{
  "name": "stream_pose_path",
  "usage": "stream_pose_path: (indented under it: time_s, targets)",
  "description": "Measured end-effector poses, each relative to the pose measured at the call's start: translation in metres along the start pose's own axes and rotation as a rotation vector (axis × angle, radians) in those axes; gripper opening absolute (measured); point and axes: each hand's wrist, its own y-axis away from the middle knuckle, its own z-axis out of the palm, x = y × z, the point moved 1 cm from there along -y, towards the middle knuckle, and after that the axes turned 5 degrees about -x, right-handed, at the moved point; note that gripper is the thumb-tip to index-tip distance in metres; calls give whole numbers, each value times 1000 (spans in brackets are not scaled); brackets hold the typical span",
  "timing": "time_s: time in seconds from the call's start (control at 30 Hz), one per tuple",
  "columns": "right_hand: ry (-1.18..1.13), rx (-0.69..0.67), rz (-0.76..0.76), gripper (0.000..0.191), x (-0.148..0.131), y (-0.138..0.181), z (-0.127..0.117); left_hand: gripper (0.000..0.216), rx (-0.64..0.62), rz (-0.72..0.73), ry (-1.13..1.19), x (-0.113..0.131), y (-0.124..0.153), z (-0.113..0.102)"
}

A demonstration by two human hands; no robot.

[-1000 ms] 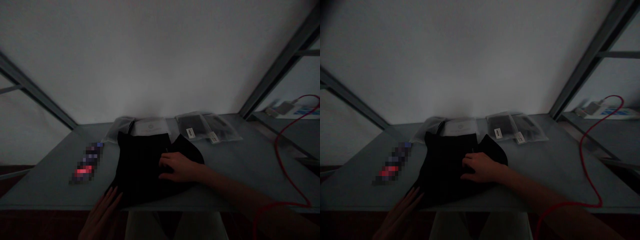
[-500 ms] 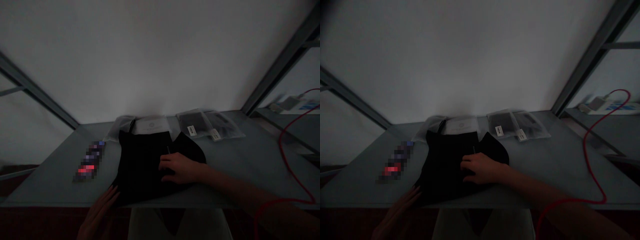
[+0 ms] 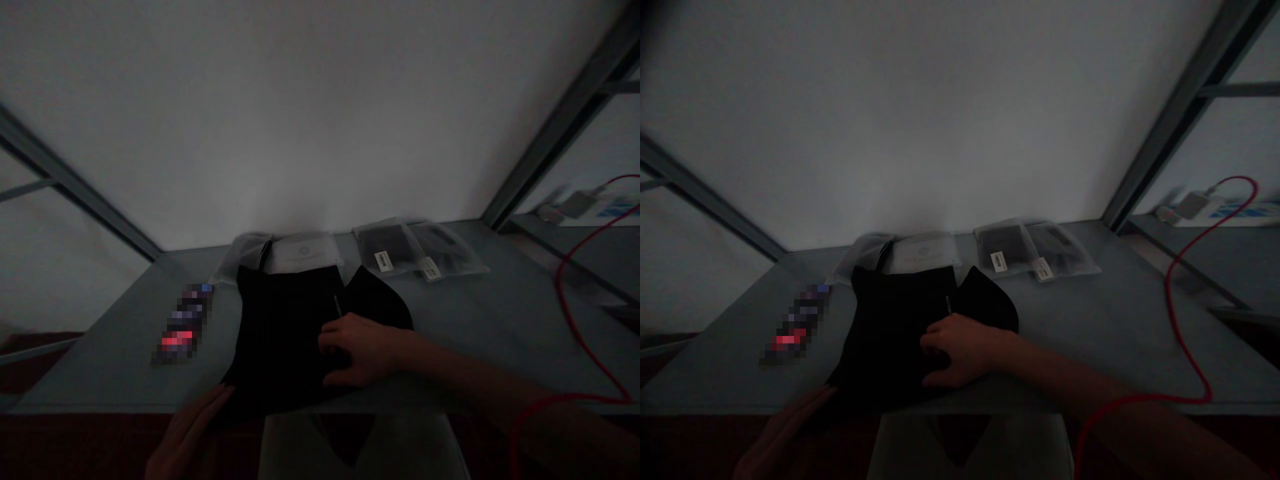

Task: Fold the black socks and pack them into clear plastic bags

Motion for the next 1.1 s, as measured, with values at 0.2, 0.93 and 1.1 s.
stream_pose_path:
  time_s: [0.2,0.93,1.1]
  targets:
    - [108,-79,27,70,-18,5,3,39,-7,-97,173,-7,5,-5]
    - [-70,-58,260,2,25,18,-38,38,195,-765,380,8,-112,30]
    - [-58,-29,332,8,38,16,-31,30,153,-714,118,18,-117,26]
